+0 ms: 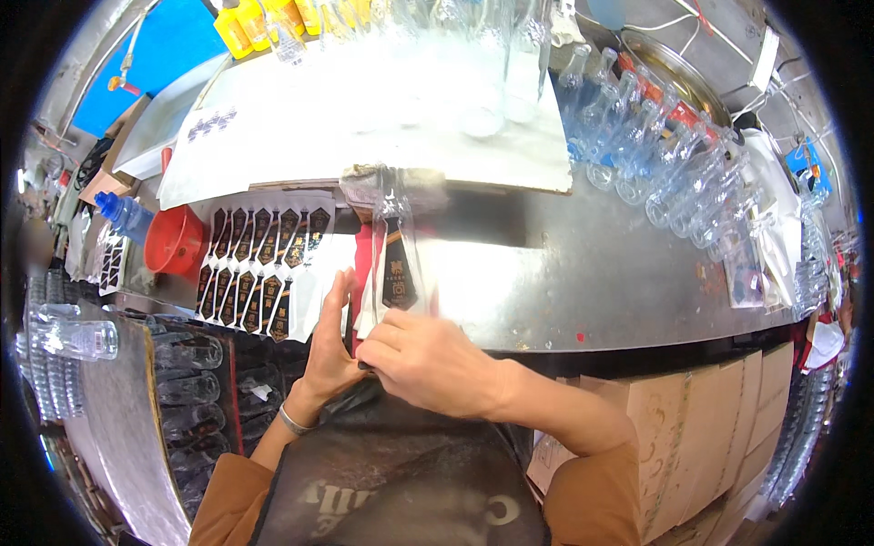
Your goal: The person repeatedly picks up clear plastic bottles, applies a rectangular label to each bottle's body, smooths the label, and places the labeled bottle on a white tray. The person also handles sheets of labels and a red cloth on the work surface.
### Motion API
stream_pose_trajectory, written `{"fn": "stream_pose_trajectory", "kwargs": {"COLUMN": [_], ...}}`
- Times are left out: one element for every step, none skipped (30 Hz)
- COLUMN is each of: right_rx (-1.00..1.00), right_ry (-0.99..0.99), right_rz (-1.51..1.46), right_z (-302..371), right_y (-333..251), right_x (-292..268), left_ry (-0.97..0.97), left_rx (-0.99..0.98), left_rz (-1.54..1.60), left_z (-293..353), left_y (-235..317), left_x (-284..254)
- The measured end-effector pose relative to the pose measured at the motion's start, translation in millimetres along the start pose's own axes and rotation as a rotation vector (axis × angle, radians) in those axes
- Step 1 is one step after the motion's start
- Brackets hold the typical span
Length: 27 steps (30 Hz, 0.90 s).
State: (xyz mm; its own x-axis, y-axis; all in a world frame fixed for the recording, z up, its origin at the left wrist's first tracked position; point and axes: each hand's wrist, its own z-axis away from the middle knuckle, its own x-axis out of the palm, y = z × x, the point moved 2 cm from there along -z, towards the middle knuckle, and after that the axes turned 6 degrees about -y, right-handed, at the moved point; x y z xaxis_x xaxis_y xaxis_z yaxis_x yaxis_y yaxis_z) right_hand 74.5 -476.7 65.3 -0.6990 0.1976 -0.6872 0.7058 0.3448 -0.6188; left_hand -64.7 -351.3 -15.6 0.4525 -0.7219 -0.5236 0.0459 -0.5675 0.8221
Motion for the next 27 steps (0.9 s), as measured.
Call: {"fn": "stream_pose_trajectory", "kwargs": {"right_rx": [0.034,0.063,0.095,0.138,0.176,0.165,0.115,0.063,0.017,0.040,0.065,0.187,0.307,0.427,0.596,0.677,0.755,0.732,0.734,0.736,0.733,0.692,0.677,0.716,0.741,0.741,0.740], "right_ry": [0.060,0.128,0.197,0.333,0.464,0.499,0.444,0.382,0.317,0.226,0.132,0.125,0.117,0.110,0.205,0.238,0.266,0.310,0.280,0.245,0.204,0.269,0.296,0.267,0.231,0.192,0.160], "right_rz": [0.058,0.110,0.172,0.223,0.272,0.260,0.190,0.107,0.034,-0.051,-0.133,-0.237,-0.341,-0.437,-0.566,-0.700,-0.837,-0.820,-0.838,-0.855,-0.866,-0.752,-0.634,-0.503,-0.380,-0.281,-0.176], "right_z": [-2,-11,-20,-26,-30,-26,-16,-3,12,27,41,51,60,66,72,74,74,66,65,57,52,53,49,49,49,49,48], "right_y": [7,20,35,58,76,83,78,64,47,30,16,11,9,8,24,41,60,71,71,67,63,59,50,41,35,35,35], "right_x": [-3,-11,-21,-35,-48,-54,-48,-32,-18,-10,-8,-9,-9,-12,-11,-10,-5,6,13,16,18,22,17,9,6,6,8], "left_ry": [0.002,0.001,0.000,0.003,0.017,0.032,0.046,0.057,0.052,0.055,0.058,0.043,0.050,0.057,0.064,0.005,0.009,0.011,0.015,0.010,0.011,0.032,0.060,0.074,0.091,0.052,0.011], "left_rx": [-0.006,-0.013,-0.011,0.009,0.006,0.003,0.000,0.007,0.022,0.033,0.046,0.059,0.032,0.012,-0.003,0.019,-0.010,-0.036,-0.063,-0.047,-0.031,-0.003,0.017,0.077,0.107,0.088,0.071], "left_rz": [-0.043,-0.097,-0.146,-0.173,-0.190,-0.207,-0.223,-0.254,-0.200,-0.150,-0.098,-0.075,0.019,0.115,0.208,0.299,0.456,0.612,0.768,0.650,0.505,0.343,0.174,0.007,-0.062,-0.128,-0.190], "left_z": [0,1,-2,-8,-12,-16,-19,-20,-21,-20,-18,-19,-17,-18,-20,-21,-24,-27,-30,-32,-32,-31,-27,-26,-21,-16,-14], "left_y": [-1,3,6,13,15,17,19,20,19,15,13,12,11,10,9,8,11,17,20,20,18,17,16,20,11,0,-3], "left_x": [4,6,9,12,16,20,23,22,24,25,25,22,23,24,25,24,25,26,26,24,23,21,16,11,13,17,16]}}
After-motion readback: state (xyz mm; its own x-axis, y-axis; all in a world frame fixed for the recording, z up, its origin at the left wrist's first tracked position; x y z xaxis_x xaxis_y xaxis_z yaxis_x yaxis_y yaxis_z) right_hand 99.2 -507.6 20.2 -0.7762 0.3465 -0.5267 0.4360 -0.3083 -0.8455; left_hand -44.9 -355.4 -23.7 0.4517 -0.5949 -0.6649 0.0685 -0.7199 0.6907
